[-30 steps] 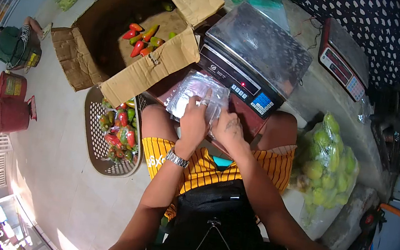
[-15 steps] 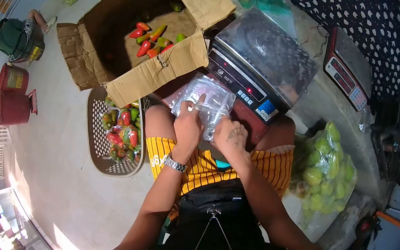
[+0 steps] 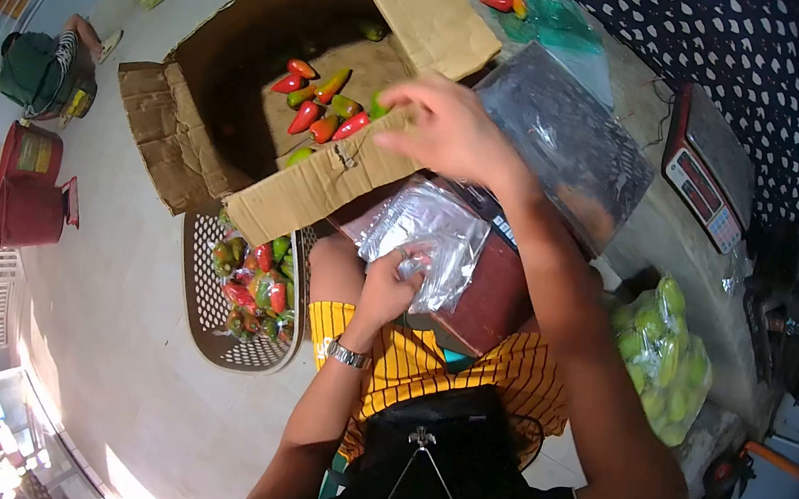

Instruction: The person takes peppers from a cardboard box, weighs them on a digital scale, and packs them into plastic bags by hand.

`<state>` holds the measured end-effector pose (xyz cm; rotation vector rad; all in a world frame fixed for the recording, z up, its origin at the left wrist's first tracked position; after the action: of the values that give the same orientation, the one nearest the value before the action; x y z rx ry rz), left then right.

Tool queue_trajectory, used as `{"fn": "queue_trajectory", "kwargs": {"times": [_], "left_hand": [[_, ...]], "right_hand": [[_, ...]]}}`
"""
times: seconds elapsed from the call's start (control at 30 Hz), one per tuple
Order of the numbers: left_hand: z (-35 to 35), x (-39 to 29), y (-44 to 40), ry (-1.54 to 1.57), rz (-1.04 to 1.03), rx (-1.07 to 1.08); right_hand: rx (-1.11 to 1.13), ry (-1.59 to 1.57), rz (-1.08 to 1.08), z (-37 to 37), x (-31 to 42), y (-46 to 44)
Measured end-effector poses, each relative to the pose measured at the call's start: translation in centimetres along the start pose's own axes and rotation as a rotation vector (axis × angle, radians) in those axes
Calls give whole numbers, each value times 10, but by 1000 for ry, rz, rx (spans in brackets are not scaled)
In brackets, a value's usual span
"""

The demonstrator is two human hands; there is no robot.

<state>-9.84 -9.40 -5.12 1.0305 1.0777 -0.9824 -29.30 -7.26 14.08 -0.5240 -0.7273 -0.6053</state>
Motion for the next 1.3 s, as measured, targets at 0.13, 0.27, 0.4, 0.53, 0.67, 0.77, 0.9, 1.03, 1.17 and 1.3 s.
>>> {"fn": "queue_trajectory", "kwargs": {"times": [0.13, 0.27, 0.4, 0.53, 0.67, 0.77, 0.9, 1.03, 1.17, 1.3], "left_hand": [[7, 30, 1, 104, -95, 21], [11, 79, 9, 339, 68, 67], [21, 54, 11, 361, 28, 73], [14, 66, 1, 528, 73, 76], [12, 69, 2, 504, 43, 93], [11, 65, 5, 481, 33, 106], [6, 74, 5, 455, 41, 103], [5, 81, 5, 342, 34, 123], [9, 85, 4, 307, 42, 112], [4, 83, 5, 301, 29, 109]], "right_hand": [[282, 250, 58, -122, -44, -121], [778, 478, -138, -223, -87, -145], [702, 632, -330, -234, -80, -139], [667, 676, -210, -242, -82, -135], [660, 630, -138, -242, -87, -128], [678, 681, -58, -240, -85, -125], [780, 630, -104, -243, -90, -130], [751, 545, -162, -248, -98, -132], [592, 491, -138, -217, -72, -136], [359, 201, -4, -151, -24, -131]]}}
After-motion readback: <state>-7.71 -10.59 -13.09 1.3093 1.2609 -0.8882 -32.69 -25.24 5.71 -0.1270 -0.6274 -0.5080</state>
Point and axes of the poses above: each hand's wrist, its own y-axis away from the middle knuckle, its own z-axis out of the back of the hand, x = y × z, the point moved 8 cm from there along -y, towards the middle knuckle, and after that the axes turned 10 degrees about -z, right-handed, at the moved point
